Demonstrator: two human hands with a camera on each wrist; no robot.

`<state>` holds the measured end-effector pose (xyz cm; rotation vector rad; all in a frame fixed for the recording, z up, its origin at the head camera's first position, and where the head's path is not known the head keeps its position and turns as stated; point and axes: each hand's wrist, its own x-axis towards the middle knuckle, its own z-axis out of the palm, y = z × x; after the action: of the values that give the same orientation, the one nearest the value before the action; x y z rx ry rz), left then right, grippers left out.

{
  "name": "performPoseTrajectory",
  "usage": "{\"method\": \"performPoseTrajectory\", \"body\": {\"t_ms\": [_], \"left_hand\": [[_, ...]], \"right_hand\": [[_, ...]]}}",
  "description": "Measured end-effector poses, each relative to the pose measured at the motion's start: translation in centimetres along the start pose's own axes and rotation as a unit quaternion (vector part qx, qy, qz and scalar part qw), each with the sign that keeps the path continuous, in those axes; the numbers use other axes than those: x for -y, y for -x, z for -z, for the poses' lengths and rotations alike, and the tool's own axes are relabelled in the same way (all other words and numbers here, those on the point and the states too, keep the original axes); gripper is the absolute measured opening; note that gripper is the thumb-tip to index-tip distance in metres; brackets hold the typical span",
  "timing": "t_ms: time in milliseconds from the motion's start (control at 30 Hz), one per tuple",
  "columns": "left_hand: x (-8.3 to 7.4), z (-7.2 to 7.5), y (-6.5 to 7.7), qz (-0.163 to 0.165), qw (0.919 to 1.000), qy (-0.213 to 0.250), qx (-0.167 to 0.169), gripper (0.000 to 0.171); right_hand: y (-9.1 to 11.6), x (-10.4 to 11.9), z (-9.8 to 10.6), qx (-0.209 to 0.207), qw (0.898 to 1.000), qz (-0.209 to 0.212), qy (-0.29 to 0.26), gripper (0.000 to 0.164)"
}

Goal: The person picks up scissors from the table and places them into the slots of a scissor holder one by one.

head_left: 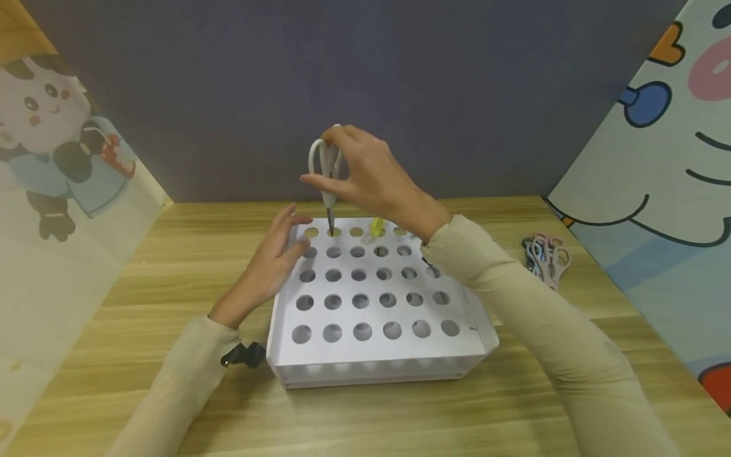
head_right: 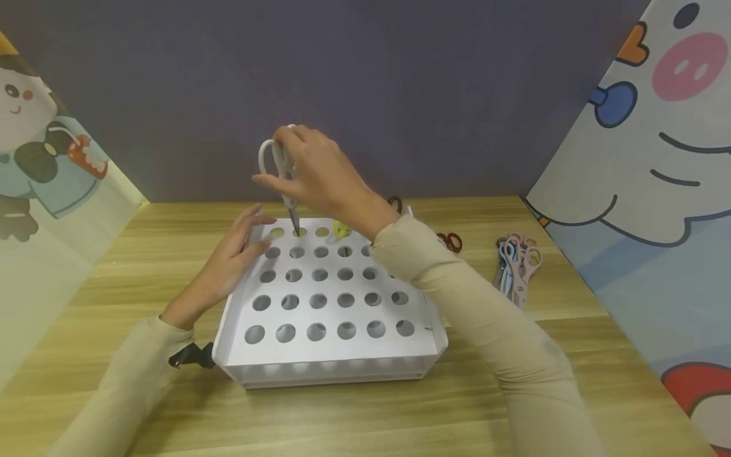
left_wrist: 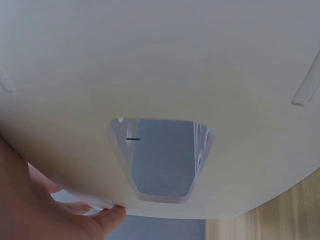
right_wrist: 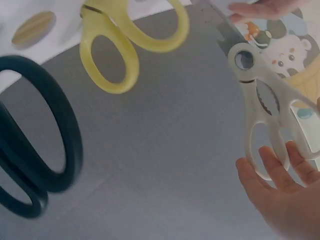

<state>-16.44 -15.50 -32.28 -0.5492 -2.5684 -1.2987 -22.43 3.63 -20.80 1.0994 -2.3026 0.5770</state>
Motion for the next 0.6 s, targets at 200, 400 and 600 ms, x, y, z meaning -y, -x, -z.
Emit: {"method": "performPoseTrajectory", "body": {"t_ms": [200,400,600], "left_hand": [[0.0,0.0,0.0,-0.001,1.0,-0.005,-0.001,0.035],[0.1,0.0,0.0,0.003,1.0,-0.007,0.001,0.034],[0.1,0.1,0.2,0.004,1.0,-0.006,0.004,0.034]], "right_hand": [[0.5,0.1,-1.1,0.065,0.997,-0.035,0.012,0.052],[1.3,0.1,-2.0,0.123,0.991,-0.051,0.013,0.048],[1.8,0.3,-1.6,0.148,0.987,-0.062,0.001,0.047]]}}
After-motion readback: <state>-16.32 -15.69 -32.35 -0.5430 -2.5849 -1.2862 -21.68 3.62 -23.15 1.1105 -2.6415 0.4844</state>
